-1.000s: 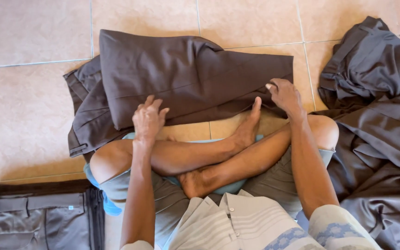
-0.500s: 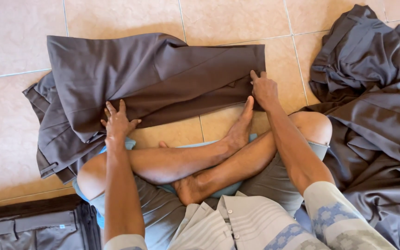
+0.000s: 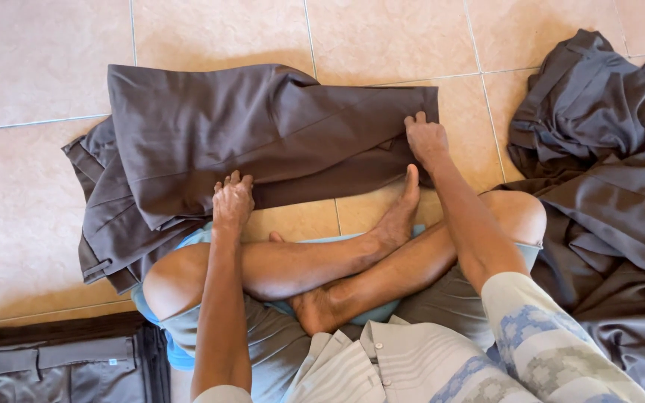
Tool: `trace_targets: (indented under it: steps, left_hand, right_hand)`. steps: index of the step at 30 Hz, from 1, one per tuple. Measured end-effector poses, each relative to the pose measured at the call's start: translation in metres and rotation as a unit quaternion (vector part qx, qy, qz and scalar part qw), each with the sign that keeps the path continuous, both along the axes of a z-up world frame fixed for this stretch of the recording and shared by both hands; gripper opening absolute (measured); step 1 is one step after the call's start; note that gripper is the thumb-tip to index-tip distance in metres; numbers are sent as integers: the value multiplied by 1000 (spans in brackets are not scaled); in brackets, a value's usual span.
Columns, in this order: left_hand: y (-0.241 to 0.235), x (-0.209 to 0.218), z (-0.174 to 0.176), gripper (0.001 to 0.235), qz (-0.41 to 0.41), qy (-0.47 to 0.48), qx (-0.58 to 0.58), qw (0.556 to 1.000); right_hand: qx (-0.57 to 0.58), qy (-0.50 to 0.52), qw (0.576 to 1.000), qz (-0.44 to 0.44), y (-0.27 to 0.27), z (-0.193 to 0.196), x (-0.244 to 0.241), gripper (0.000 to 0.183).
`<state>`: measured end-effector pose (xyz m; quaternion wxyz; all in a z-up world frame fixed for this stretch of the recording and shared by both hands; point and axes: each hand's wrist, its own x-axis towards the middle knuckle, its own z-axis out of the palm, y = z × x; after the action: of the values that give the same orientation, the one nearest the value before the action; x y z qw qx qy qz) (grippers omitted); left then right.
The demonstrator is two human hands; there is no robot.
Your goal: The person sits cross-legged on a tiled floor and folds multiple pairs of brown trousers by hand. They smooth the fabric, fold the legs, and stack the finished trousers on the floor.
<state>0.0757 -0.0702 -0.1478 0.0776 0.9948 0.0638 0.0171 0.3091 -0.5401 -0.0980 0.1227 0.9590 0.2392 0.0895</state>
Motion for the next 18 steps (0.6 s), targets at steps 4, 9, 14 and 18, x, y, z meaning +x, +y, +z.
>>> trace_targets:
  steps: [4,9,14,18]
  left_hand:
    - [-2,2,2,19,15,-2,-25,1000]
    - [-4,1,5,17,20,-39,-34,998]
    - [-4,4,71,12,78,-110,-63,989]
    - [-9,12,145,5,84,-318,84,941]
  right_hand:
    - [15,29,999,1,3,27,-15,21]
    - [14,-25,999,22,2,16,-17,10]
    - [139,58,988,-43,8,14,70,24]
    - [520,13,852,62,45,134,87,21]
